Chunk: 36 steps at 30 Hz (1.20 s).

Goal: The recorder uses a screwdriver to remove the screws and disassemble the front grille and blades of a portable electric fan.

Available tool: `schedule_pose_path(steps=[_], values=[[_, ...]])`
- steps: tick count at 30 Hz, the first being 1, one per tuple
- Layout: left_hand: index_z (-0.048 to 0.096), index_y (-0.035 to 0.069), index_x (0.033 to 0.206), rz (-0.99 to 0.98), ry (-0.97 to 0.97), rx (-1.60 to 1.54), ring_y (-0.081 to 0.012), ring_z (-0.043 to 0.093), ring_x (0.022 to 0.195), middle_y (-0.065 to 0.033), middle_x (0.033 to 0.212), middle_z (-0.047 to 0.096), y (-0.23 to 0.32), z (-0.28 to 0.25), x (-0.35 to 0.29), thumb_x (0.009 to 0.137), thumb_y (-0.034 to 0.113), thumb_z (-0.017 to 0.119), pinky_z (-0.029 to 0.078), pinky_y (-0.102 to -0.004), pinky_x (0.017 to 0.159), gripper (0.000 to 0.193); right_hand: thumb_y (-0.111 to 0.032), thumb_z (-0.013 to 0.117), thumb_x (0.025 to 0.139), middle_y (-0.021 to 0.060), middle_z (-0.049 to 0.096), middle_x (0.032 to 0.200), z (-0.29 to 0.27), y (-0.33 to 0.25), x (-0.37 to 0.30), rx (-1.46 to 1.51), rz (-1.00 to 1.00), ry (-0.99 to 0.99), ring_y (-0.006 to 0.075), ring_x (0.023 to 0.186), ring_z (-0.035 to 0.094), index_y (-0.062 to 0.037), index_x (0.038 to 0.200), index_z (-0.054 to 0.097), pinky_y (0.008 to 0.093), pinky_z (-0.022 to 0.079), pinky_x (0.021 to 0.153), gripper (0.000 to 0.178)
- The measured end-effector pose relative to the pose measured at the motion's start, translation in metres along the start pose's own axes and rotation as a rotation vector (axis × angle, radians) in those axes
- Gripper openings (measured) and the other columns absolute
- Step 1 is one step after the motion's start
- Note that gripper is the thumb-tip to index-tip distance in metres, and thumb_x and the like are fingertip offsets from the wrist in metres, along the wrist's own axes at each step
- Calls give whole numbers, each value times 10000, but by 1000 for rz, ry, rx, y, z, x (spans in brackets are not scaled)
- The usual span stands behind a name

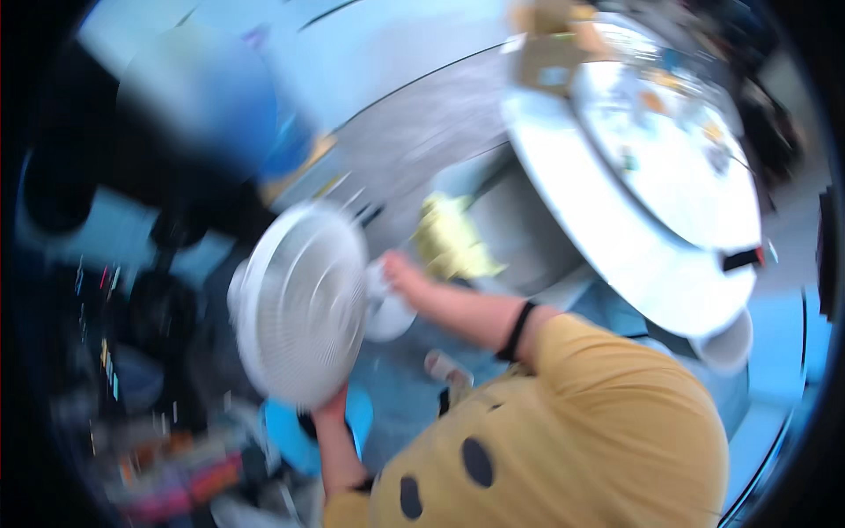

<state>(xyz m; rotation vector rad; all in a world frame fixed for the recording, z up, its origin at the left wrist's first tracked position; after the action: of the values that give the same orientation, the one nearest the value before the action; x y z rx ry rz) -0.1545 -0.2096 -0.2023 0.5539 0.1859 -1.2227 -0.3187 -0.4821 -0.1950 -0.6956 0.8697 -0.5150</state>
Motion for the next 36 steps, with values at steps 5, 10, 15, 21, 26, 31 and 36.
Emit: schedule_pose_path(steps=[5,10,15,21,26,31,36], values=[[377,124,1388,-148,226,-189,-407,276,1323,-130,1452,330,-4,13,14,884,463,454,257,-642,1009,612,-642,388,885,54,408,1376,31,7,38,148,138,-23,227,1254,368,-193,1371,383,433,295,989,662],[346,82,1399,-346,91,-372,-521,244,1287,-227,1422,315,-26,31,22,886,397,508,273,-642,1018,623,-663,347,888,41,473,1306,27,3,44,50,208,-73,218,1242,384,-202,1325,449,448,282,997,643],[346,75,1394,-250,-4,-213,-508,315,1252,-222,1413,326,-42,26,37,901,317,516,365,-566,1011,576,-693,338,870,95,380,1401,34,54,36,172,419,-143,291,1294,340,-156,1344,419,478,280,1031,721],[327,62,1399,-292,56,-188,-480,367,1229,-221,1398,353,-42,3,47,891,407,488,425,-574,944,636,-684,314,881,113,436,1373,59,103,15,484,557,-123,291,1265,401,-87,1360,412,475,337,1029,771],[422,39,1326,-342,78,150,-352,509,1142,-148,1283,515,-27,13,58,859,392,508,431,-477,948,592,-704,308,866,99,417,1407,65,90,4,514,619,-81,286,1281,399,-73,1378,389,493,341,1032,816],[431,32,1312,-284,75,207,-337,514,1133,-144,1270,524,-17,33,77,859,364,500,422,-458,956,566,-705,228,872,86,343,1459,63,85,4,430,568,-212,288,1323,346,-122,1425,312,490,259,1097,808],[440,25,1299,-252,1,256,-322,520,1124,-140,1257,534,-2,65,90,859,336,492,412,-438,965,541,-643,239,918,123,462,1363,55,86,15,351,499,-124,307,1196,499,-81,1373,372,493,432,971,735]])
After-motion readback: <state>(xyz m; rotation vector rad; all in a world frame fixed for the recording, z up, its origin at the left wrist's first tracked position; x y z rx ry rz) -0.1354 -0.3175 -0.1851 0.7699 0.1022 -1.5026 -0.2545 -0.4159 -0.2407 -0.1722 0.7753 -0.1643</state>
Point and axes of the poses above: each hand's wrist, its own x-axis towards the middle knuckle, its own z-axis out of the palm, y = z × x, the point moved 4 cm from there along x, towards the middle knuckle
